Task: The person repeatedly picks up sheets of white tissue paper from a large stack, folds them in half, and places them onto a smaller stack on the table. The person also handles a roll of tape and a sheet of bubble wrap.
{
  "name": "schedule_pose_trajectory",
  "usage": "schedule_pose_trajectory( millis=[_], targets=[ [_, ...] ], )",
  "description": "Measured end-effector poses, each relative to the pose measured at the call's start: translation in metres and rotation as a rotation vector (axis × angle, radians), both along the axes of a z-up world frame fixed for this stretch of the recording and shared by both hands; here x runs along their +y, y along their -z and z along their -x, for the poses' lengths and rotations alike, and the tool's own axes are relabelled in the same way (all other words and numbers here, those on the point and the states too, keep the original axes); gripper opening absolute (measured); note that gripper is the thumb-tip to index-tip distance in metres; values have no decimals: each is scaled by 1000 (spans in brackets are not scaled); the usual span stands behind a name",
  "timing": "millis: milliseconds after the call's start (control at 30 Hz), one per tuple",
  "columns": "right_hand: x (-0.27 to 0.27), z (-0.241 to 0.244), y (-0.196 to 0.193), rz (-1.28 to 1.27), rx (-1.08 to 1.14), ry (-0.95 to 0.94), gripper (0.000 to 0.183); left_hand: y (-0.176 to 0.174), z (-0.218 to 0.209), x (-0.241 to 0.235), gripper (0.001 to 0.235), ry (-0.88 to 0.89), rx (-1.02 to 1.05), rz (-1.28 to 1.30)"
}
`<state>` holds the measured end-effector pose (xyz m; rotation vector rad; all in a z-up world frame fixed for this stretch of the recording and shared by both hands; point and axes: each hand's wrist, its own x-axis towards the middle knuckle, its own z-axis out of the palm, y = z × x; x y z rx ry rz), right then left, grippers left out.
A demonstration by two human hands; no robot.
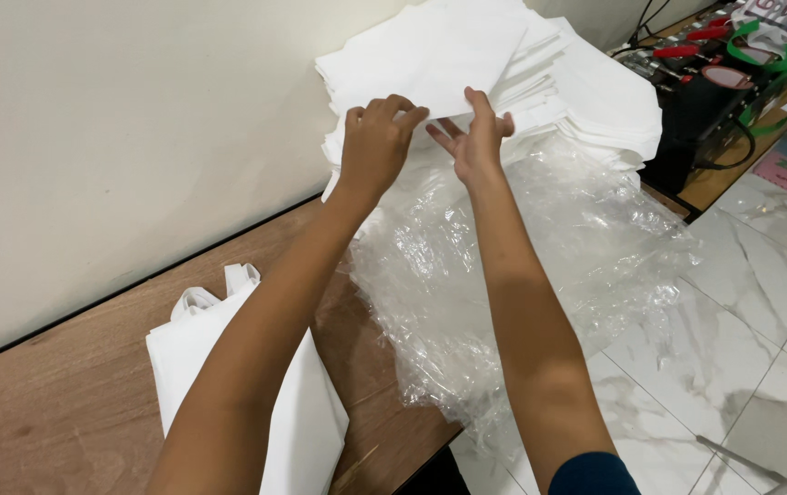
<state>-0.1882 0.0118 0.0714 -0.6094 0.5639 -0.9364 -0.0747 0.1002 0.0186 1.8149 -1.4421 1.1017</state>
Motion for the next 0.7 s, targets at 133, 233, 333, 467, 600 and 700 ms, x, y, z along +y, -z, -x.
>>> schedule_pose_trajectory(
  millis=[133, 233, 333, 467, 600, 700],
  targets=[
    [-67, -19, 51, 189, -41, -331, 92, 3, 26, 28, 25, -38, 66, -132],
    [-66, -5, 51, 432, 92, -396, 84, 5, 35, 50, 21, 4, 162, -183],
    [-48, 15, 36, 478, 58, -415, 86, -8, 40, 83, 51, -71, 286, -340],
    [-45, 36, 40, 637, 1, -510, 82, -28, 28, 134, 72, 27, 660, -104],
    [7, 68, 9, 539, 102, -503, 85, -27, -14, 174, 75, 166, 937, 323],
    [38, 84, 7, 587, 13, -600, 82, -39, -21, 218, 75, 118, 910, 379]
  ],
)
